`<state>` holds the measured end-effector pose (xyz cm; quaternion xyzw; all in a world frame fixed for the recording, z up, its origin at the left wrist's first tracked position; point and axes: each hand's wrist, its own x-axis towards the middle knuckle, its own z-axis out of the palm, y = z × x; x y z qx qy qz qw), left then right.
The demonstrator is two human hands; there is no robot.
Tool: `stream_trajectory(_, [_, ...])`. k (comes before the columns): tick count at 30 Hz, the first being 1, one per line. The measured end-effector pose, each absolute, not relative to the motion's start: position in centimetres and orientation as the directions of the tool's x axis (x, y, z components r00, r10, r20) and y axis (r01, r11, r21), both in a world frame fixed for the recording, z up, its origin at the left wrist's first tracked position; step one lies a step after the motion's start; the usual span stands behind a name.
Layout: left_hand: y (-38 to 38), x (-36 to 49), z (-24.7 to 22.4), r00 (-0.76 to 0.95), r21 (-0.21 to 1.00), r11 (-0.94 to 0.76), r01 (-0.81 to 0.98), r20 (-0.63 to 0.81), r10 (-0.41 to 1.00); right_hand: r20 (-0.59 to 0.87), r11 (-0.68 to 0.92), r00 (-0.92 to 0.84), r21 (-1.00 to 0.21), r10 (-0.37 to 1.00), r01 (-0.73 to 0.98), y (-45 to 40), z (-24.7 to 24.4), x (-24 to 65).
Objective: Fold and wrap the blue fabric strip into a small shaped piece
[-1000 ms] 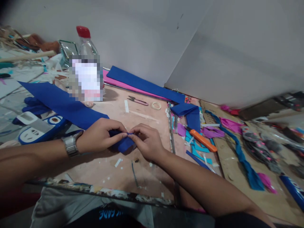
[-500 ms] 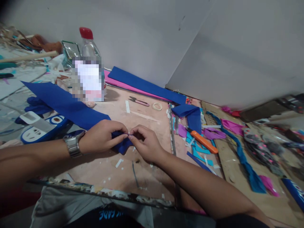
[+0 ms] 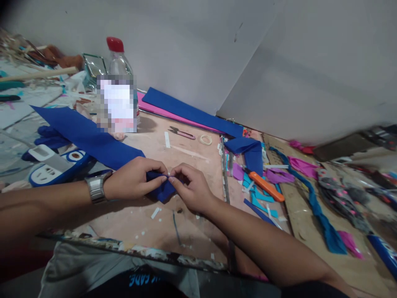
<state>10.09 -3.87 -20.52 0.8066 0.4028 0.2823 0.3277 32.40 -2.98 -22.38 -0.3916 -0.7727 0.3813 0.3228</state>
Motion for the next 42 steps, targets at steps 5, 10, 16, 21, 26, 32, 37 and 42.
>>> stream_trajectory(5, [-3.8,10.11,-20.54,0.526,0.76,-0.462,0.456,0.189,0.829,0.216,0.453,-0.519,-0.803,0.827,0.387,-2.89,-22.19,32.43])
stream_trajectory(10, [-3.89,10.25,-20.61,0.54,0.732,-0.474,0.49,0.171,0.824,0.208,0.476,-0.564,-0.792,0.799,0.382,-2.9,-22.04,32.49])
stream_trajectory(16, [-4.0,10.33,-20.81,0.559,0.701,-0.499,0.509,0.172,0.811,0.196,0.494,-0.598,-0.779,0.777,0.386,-2.96,-21.98,32.57])
stream_trajectory(21, [-3.93,10.25,-20.85,0.561,0.697,-0.5,0.513,0.169,0.811,0.195,0.481,-0.589,-0.79,0.785,0.379,-2.93,-21.92,32.52])
stream_trajectory(26, [-3.99,10.13,-20.62,0.568,0.726,-0.481,0.493,0.15,0.809,0.208,0.471,-0.558,-0.796,0.803,0.381,-2.89,-21.77,32.53])
stream_trajectory(32, [-3.84,10.05,-20.43,0.552,0.753,-0.441,0.488,0.125,0.825,0.192,0.452,-0.553,-0.805,0.811,0.383,-2.89,-21.71,32.54])
stream_trajectory(37, [-3.83,10.08,-20.29,0.547,0.76,-0.425,0.491,0.111,0.83,0.208,0.467,-0.546,-0.793,0.811,0.391,-2.83,-21.73,32.5])
stream_trajectory(42, [-3.7,10.08,-20.26,0.537,0.776,-0.402,0.486,0.098,0.838,0.212,0.454,-0.507,-0.786,0.835,0.419,-2.73,-21.79,32.54])
